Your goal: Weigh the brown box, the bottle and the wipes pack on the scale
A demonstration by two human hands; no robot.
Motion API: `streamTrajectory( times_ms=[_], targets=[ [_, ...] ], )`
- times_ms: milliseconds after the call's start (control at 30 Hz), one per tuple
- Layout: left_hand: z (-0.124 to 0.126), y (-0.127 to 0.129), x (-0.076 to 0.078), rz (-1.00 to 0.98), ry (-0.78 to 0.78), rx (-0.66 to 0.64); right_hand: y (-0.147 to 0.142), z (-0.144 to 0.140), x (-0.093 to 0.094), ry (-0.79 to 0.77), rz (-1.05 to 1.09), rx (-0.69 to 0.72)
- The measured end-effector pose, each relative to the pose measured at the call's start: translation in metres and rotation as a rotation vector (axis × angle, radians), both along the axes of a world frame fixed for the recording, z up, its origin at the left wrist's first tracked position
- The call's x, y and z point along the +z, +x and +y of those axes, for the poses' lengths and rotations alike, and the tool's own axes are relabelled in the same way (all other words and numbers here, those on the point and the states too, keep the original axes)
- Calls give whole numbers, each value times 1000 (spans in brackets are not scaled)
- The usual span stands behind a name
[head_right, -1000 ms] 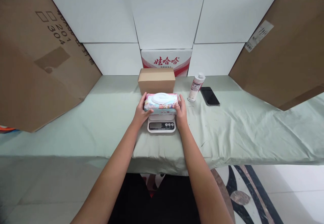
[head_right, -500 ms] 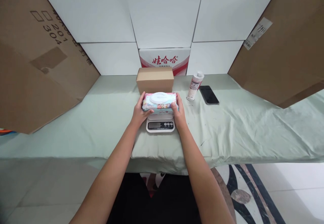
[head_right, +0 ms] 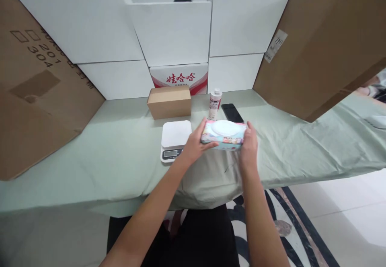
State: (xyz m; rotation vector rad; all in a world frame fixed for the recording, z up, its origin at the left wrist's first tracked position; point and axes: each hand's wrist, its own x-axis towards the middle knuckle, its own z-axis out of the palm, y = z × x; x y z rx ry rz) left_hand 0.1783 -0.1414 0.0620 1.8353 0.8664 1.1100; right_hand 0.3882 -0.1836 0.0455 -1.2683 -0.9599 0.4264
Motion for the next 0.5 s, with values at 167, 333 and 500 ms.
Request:
streamTrajectory(
  times_ms=[167, 333, 500],
  targets=[
    [21, 97, -15, 48, -153, -171, 93, 9, 6, -168, -136, -213],
    [21, 123, -9, 182, -141, -170, 121, 1, 7, -363, -273, -325],
    [37, 13, 23, -8, 172, 111, 55, 1, 34, -51, -483, -472]
  ],
)
